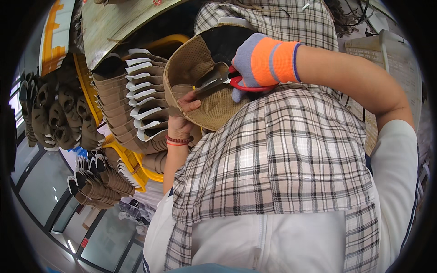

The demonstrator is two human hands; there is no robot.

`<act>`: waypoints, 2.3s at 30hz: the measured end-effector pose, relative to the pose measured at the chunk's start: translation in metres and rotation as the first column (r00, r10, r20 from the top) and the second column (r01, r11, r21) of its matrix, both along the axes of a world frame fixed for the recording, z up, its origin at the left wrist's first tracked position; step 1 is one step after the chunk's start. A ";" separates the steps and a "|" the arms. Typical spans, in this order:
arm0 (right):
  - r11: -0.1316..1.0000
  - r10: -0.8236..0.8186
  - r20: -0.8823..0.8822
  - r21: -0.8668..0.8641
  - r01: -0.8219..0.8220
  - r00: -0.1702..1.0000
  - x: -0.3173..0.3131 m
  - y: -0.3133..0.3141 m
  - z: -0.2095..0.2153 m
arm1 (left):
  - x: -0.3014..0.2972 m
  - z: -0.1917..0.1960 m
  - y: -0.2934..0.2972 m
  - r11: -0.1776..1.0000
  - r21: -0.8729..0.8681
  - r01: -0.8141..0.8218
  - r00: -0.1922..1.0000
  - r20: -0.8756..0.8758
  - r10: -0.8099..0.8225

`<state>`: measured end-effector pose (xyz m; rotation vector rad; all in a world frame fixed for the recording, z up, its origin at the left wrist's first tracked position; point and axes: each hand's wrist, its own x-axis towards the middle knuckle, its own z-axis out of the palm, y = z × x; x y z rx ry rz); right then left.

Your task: The person repeatedly picks up brown shoe uppers from a yellow bin and uses red-handled scissors to trim the inner lining or excess material. After trimming each unit, the person places it on the workbench and retrieves another from the bin.

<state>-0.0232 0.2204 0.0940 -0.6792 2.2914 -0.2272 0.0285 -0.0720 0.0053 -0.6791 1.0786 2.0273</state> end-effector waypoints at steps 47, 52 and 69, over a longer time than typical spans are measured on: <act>0.959 -0.105 0.217 -0.237 0.156 0.971 -0.017 0.042 0.000 | -0.044 -0.015 0.005 0.982 -0.173 -0.080 0.854 -0.520 -0.022; 0.666 -0.153 0.375 -0.645 0.376 0.914 0.015 0.123 -0.057 | -0.077 0.137 0.046 0.815 -0.575 0.075 0.486 -0.692 -0.533; 0.161 -0.125 0.711 -0.673 0.721 0.692 0.027 0.143 -0.091 | -0.406 0.183 0.108 0.262 -0.732 -0.630 -0.580 0.218 -0.785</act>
